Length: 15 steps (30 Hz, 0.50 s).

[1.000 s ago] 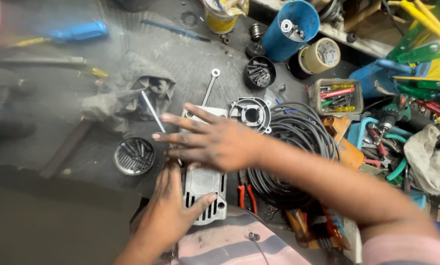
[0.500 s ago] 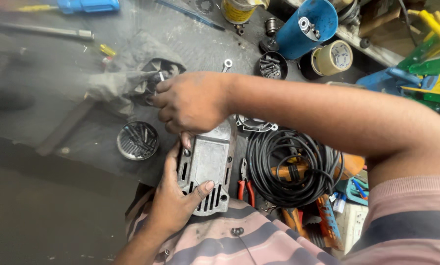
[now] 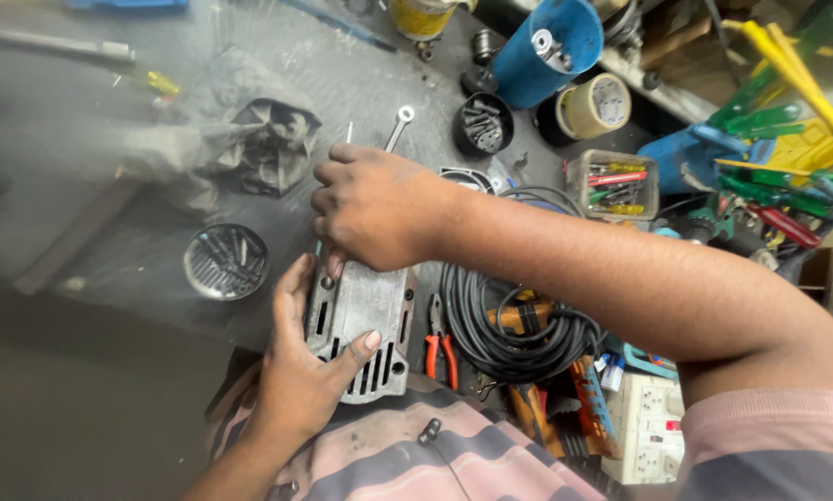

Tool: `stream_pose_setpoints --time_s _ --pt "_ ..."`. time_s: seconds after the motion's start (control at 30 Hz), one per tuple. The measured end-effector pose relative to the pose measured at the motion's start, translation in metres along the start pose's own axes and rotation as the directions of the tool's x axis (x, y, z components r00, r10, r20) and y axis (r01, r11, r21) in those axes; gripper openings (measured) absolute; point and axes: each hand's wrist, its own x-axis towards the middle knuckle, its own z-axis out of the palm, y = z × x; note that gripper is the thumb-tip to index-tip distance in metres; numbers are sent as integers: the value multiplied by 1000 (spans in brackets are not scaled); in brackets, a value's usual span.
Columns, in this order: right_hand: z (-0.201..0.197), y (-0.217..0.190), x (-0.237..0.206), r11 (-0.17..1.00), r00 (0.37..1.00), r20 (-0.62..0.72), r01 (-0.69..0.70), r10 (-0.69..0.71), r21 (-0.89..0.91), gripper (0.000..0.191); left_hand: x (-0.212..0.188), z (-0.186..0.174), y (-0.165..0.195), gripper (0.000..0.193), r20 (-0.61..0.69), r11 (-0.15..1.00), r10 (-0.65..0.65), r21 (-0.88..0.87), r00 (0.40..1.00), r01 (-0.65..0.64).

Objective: The person works at a cluttered repair bench on a metal motor housing. They pick up a hex key set, use a long wrench and hex keys to loosen and tighten bolts on the housing, handle small screws from a tray, and reposition the housing while working on it by hand.

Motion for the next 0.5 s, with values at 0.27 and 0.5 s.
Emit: stream_pose_setpoints --time_s 0.27,0.5 --pt "-10 -16 -4 995 995 43 -93 92 26 42 -7 0 1 109 -56 997 -50 55 997 53" --pt "-19 -6 -7 987 999 -17 53 -52 150 51 -14 1 -1 108 -58 997 52 60 997 -48"
